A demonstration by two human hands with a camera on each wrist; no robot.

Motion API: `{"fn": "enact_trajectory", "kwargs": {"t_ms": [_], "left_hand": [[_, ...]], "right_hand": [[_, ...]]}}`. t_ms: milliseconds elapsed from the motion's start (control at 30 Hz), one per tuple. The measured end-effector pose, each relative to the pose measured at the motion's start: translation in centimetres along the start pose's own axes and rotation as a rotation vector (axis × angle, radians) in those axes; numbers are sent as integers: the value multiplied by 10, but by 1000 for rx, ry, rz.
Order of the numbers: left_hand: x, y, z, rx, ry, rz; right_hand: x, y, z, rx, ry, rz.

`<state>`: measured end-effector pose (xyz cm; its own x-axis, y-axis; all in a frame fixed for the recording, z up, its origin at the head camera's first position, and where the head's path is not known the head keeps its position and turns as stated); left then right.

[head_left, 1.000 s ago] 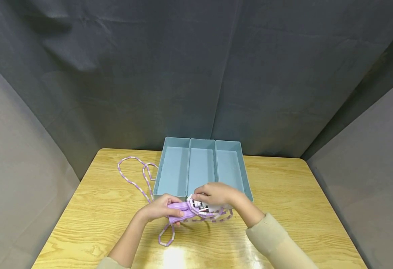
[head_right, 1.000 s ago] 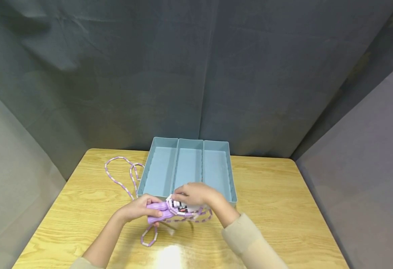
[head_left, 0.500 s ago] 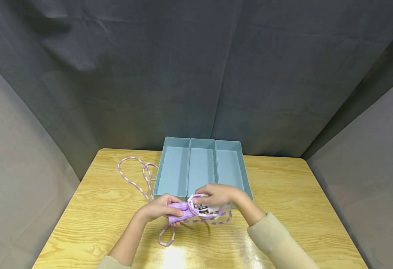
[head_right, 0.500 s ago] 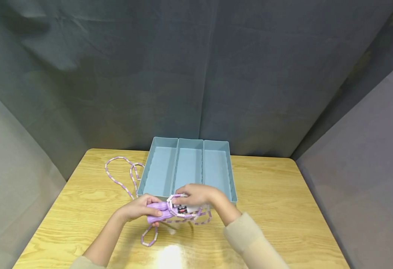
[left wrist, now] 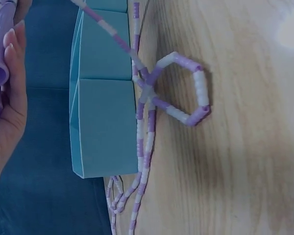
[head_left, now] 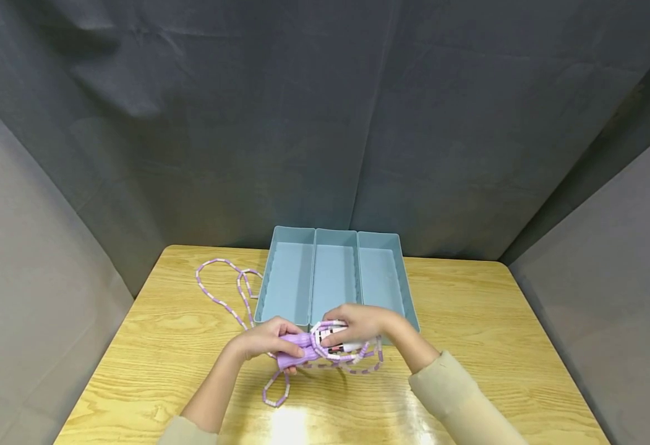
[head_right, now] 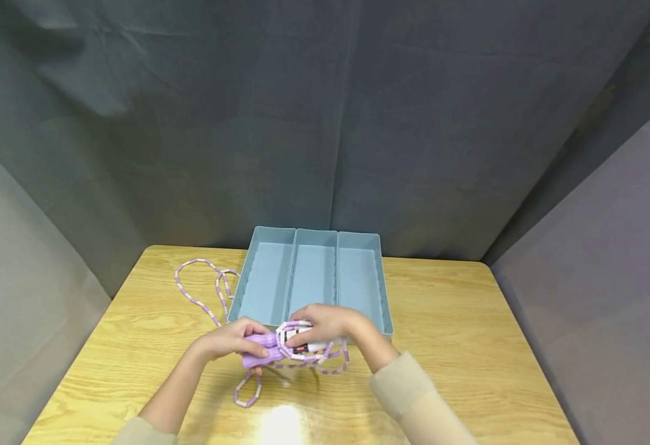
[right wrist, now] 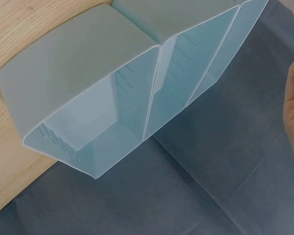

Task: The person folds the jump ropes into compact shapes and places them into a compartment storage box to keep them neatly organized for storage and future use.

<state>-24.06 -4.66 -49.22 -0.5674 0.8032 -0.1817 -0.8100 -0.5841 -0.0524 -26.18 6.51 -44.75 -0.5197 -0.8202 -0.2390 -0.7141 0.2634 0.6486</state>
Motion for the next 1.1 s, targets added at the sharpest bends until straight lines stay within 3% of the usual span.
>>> {"fn": "enact_trajectory", "kwargs": {"t_ms": [100,200,467,800,967,1100], "left_hand": [[2,-4,0,-22,35,-62],[4,-6,-2,-3,83,-82],[9,1,-4,177,147,45],[7,5,-8,265,204,159],[7,5,-11,266,227,165],[8,2,-11,224,212,122]], "right_hand": [[1,-1,0,-3,2,2],[2,-2,0,2,-4,6],[3,-2,1,-6,-24,21],[6,-3,1,-34,3,21],[6,-4,-2,-46,17,20],[6,-6,-1,-43,16,15]]}}
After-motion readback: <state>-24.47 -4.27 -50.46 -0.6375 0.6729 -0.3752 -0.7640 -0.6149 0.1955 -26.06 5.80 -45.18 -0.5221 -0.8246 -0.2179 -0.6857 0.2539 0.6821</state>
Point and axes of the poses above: each hand's wrist, its own x-axis towards the middle knuckle, its own y-axis out of the back of the hand, z = x × y, the point moved 8 cm from there along x, towards the middle knuckle
